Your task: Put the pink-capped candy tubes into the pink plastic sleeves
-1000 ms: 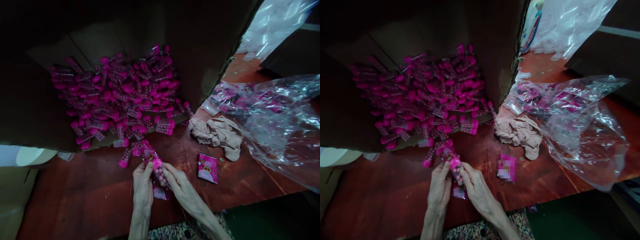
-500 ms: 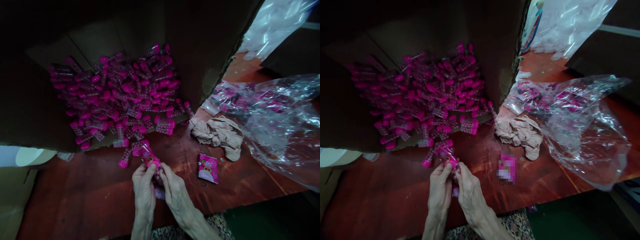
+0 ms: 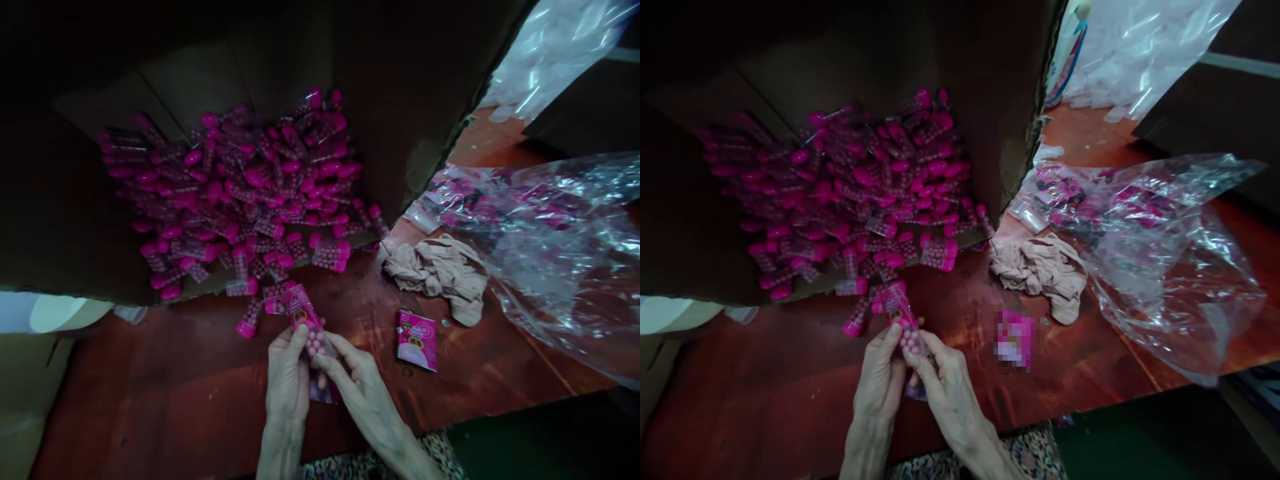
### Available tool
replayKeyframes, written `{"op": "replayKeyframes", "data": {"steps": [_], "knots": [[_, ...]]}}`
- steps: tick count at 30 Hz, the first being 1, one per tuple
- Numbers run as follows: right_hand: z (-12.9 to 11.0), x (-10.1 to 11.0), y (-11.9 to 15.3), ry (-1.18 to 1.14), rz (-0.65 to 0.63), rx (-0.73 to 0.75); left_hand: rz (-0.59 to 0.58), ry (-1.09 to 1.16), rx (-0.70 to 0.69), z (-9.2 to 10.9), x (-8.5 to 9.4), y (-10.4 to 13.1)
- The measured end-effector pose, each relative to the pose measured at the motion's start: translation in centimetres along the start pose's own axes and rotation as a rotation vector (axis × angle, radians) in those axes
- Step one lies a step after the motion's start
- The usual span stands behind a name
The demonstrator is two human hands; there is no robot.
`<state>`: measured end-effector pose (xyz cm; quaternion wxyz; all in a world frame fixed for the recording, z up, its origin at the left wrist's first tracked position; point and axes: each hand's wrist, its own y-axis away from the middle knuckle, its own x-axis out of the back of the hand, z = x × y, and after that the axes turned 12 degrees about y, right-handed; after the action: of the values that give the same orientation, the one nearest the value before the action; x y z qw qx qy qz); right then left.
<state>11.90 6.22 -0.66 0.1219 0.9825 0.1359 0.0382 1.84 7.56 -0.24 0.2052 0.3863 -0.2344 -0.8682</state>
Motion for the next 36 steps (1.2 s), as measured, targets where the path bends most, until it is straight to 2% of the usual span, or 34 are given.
{"op": "replayKeyframes", "data": {"steps": [4,7,12,19,22,27,32,36], "knots": [[0.3,-0.2,0.2,0.085,0.083,0.021,0.009,-0.014,0.034,-0.6,-0.3,0.5],[0.7,-0.3,0.4,0.112,0.089,0.027,-0.003,0.010,0.054,-0.5,-0.3,0.6],[0.7,-0.5,0.2,0.070,0.060,0.024,-0.053,0.081,-0.002,0.4,-0.1,0.7],[0.9,-1.8,0.4,0.015,0.156,-0.013,0.064,0.023,-0.049,-0.7,0.1,1.6],[0.8,-1.6,0.0,-0.033,0.144,-0.009,0.019,0.033,-0.067,-0.8,0.3,1.8],[0.1,-0.7,-1.1,-0.196,0.050,-0.065,-0.088,0.042,-0.008,0.0,0.3,2.0],[-0.6,-0.6,-1.6,-0.289,0.083,-0.146,-0.092,-0.037,-0.069,-0.1,-0.1,2.4],[-0.5,-0.7,-1.7,-0.322,0.099,-0.180,-0.108,-0.035,-0.040,-0.3,-0.1,2.4]]}}
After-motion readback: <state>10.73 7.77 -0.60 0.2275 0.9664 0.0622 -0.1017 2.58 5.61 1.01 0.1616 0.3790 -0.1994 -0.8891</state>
